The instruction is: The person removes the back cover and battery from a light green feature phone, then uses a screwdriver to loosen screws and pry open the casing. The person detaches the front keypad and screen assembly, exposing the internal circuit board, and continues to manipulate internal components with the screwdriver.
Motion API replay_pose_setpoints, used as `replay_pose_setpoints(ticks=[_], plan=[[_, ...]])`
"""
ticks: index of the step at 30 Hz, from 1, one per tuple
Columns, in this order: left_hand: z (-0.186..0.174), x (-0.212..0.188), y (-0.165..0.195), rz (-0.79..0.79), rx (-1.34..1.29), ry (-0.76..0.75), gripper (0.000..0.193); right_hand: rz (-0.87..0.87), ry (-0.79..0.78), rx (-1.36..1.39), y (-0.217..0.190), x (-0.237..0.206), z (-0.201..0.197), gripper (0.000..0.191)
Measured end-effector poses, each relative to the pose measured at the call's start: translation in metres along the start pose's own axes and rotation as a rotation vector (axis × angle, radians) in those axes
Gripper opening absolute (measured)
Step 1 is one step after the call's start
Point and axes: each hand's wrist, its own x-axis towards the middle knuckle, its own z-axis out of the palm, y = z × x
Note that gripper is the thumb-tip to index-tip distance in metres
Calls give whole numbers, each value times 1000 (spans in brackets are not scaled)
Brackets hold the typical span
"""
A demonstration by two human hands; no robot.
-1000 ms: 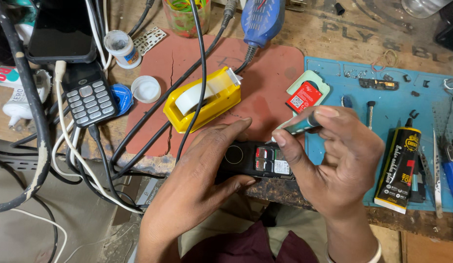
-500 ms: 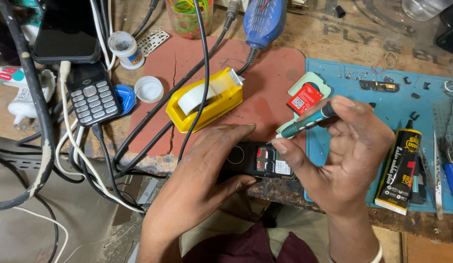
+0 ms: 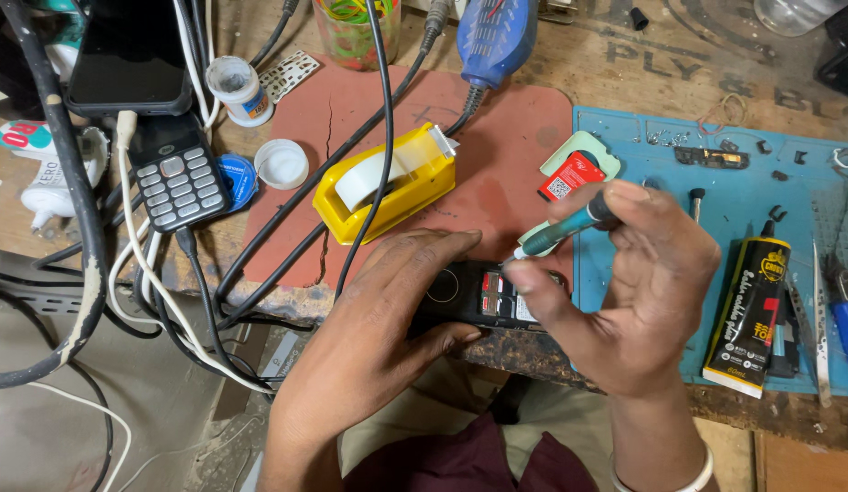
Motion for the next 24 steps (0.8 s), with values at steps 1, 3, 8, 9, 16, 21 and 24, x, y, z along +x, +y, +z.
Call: replay_pose_setpoints(ticks=[1, 3, 8, 9, 16, 21, 24], plan=[[0, 0, 0, -1, 3, 4, 68, -4, -19, 24, 1, -1, -1, 67], [1, 0, 0, -6, 7, 8, 68, -14, -47, 52, 2, -3, -2, 61], [0, 0, -1, 6, -4, 1, 66, -16, -33, 48, 2, -5, 1, 63], [0, 0, -1, 6, -7, -1, 66, -22, -27, 36, 2, -4, 1, 65], [0, 0, 1, -7, 4, -2, 65, -15, -59, 120, 3, 0, -4, 58], [0, 0, 0, -1, -5, -1, 63, -8, 21, -15, -1, -4, 2, 60], [0, 0, 0, 41, 13, 8, 64, 31, 30, 60, -4, -4, 5, 56]])
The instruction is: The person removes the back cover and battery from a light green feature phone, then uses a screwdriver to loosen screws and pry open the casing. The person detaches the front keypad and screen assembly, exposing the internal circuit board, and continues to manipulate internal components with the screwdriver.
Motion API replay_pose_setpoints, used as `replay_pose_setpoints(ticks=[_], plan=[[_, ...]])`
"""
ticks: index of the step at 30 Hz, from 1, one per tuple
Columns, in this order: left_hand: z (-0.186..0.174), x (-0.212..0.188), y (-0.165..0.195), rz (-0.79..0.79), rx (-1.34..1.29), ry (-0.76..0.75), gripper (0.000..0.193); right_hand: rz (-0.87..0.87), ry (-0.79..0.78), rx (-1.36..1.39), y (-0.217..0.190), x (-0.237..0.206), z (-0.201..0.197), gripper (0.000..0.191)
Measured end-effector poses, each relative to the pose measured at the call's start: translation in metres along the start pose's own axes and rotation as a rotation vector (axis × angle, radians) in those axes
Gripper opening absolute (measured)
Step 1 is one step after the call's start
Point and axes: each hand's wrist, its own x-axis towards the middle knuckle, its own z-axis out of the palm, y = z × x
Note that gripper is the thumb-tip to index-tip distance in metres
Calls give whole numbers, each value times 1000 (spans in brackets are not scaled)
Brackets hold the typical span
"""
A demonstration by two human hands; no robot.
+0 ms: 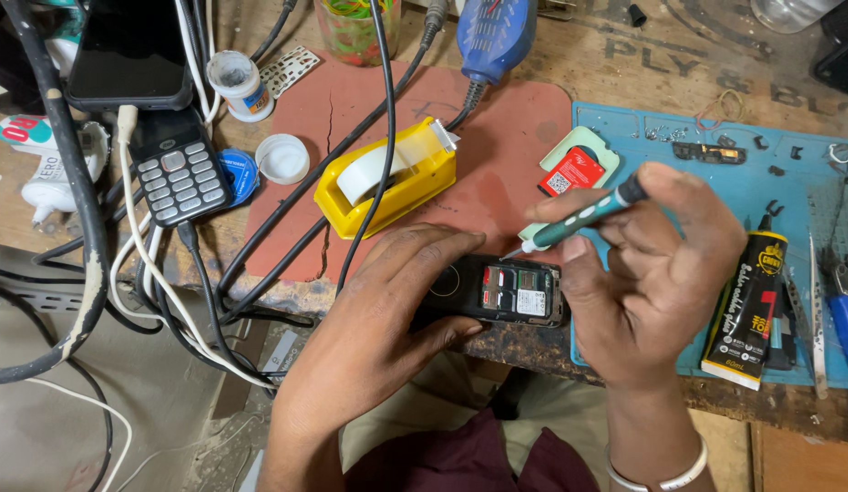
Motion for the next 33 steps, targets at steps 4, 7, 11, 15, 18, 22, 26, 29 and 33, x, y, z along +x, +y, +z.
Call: replay_pose_setpoints(ticks=[4, 7, 11, 15, 18, 22, 26, 29, 33], plan=[[0, 0, 0, -23, -22, -7, 63, -71, -28, -67, 1, 0, 0, 64], [0, 0, 0, -26, -25, -5, 61, -15, -50, 32, 3, -4, -3, 55], [0, 0, 0, -19, -23, -4, 60, -54, -21, -64, 6, -6, -2, 60], [0, 0, -1, -14, -32, -12, 57, -26, -28, -54, 2, -5, -2, 55], [0, 0, -1, -2, -26, -8, 58, -73, 5, -230, 1, -3, 0, 72], [0, 1, 0, -26, -19, -9, 57, 19, -29, -35, 2, -4, -2, 62], [1, 1, 0, -22, -23, -11, 57, -12, -59, -113, 6, -7, -4, 75], [1, 1, -1, -22, -16, -9, 57, 27, -59, -30, 4, -10, -6, 70], [1, 0, 0, -31, -11, -12, 57, -6, -51, 24, 2, -9, -12, 65]])
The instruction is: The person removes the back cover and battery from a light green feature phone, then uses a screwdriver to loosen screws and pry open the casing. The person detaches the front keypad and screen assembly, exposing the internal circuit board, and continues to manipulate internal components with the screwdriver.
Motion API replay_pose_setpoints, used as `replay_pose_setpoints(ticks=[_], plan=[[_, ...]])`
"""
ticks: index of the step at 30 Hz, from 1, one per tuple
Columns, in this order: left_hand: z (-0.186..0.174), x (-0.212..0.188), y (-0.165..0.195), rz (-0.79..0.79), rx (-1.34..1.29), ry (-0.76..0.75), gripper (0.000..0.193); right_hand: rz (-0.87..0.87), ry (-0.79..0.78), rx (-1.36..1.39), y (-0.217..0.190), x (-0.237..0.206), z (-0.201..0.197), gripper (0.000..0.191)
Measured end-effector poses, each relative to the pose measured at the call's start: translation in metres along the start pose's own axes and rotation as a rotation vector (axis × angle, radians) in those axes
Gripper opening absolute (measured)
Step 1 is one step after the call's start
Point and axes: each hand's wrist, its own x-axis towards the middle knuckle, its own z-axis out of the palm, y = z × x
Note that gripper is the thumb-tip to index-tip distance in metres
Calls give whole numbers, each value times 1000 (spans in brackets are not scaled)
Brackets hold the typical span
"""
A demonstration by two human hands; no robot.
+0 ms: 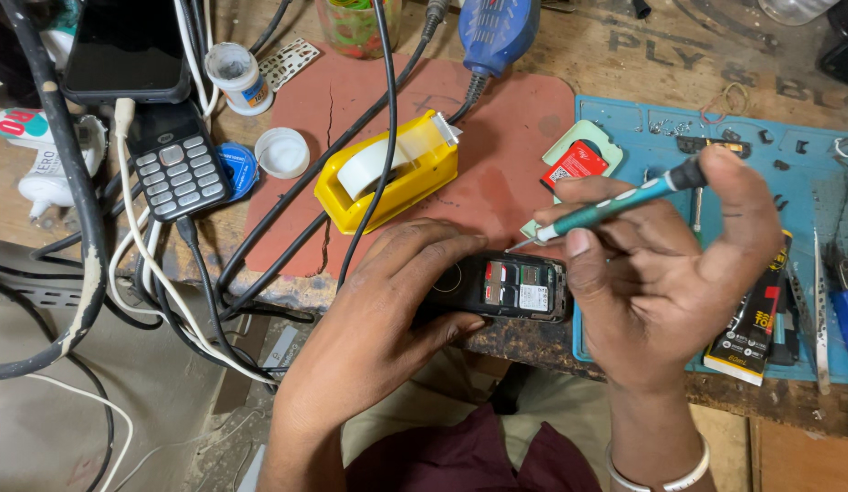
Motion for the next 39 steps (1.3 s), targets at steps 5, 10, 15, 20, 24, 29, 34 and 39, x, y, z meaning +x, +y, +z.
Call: replay_pose_setpoints(ticks=[5, 10, 15, 20, 24, 29, 34, 39], plan=[[0, 0, 0, -1, 5, -5, 57, 83, 206, 44, 2, -2, -6, 65], [0, 0, 2, -9, 19, -7, 55, 321, 286, 134, 15, 3, -15, 33], [2, 0, 2, -10, 41, -3, 55, 372, 150, 87, 16, 8, -12, 31], [2, -2, 2, -8, 42, -2, 59, 411, 146, 38, 7, 18, -5, 37], [4, -2, 2, -15, 60, 23, 67, 378, 152, 76, 4, 19, -8, 42], [11, -3, 4, -20, 85, 104, 72, 287, 140, 66, 0, 4, -9, 38], [21, -2, 2, -8, 160, 187, 74, 127, 40, -47, -9, -19, -4, 63], [21, -3, 0, -7, 166, 193, 75, 41, -33, -27, -8, -25, -2, 76]])
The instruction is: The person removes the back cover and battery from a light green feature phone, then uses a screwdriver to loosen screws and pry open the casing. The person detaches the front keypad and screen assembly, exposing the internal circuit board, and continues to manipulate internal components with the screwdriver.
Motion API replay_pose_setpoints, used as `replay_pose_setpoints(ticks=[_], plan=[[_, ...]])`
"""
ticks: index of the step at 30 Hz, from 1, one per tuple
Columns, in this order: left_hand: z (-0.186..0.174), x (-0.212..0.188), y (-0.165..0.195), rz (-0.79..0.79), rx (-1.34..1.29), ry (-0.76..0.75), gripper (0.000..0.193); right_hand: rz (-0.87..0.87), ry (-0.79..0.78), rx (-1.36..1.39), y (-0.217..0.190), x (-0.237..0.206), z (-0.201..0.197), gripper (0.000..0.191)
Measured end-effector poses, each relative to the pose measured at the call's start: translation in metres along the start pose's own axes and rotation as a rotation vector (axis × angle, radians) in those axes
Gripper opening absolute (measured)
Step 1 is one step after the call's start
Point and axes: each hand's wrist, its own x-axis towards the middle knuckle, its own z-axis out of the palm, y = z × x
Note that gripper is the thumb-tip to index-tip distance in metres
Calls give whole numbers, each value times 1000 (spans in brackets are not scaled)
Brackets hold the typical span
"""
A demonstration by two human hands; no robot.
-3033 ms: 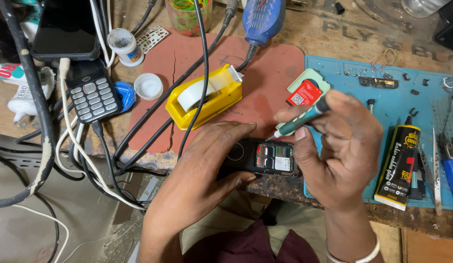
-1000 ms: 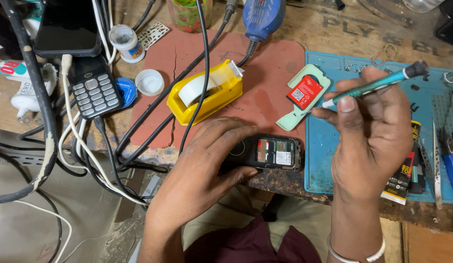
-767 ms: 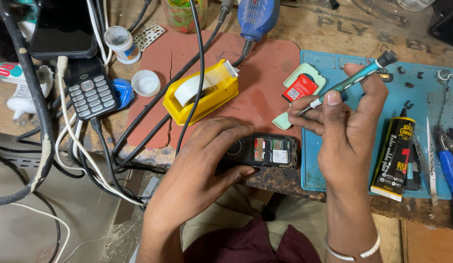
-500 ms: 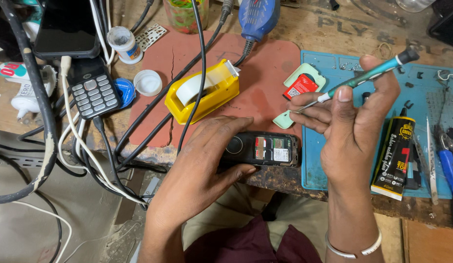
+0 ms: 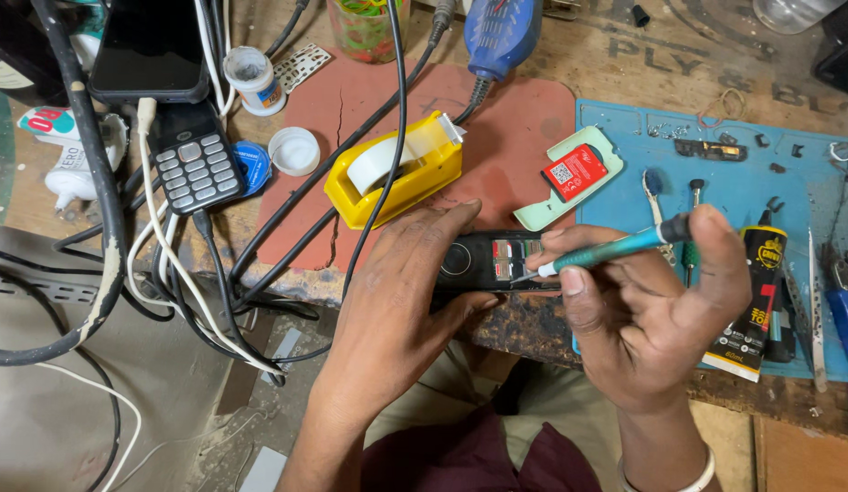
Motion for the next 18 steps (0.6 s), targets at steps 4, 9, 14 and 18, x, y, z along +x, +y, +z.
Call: replay_pose_setpoints(ticks=[4, 9, 14, 18], plan=[[0, 0, 1, -1, -6, 4, 74, -9, -37, -64, 1, 2, -1, 78], [-1, 1, 2, -23, -19, -7, 73, -197, -32, -107, 3, 6, 0, 75], [-2, 2, 3, -17, -28, -7, 72, -118, 67, -43, -2, 6, -6, 63], [-2, 2, 4, -10, -23, -3, 71, -76, 57, 26, -6, 5, -5, 65]])
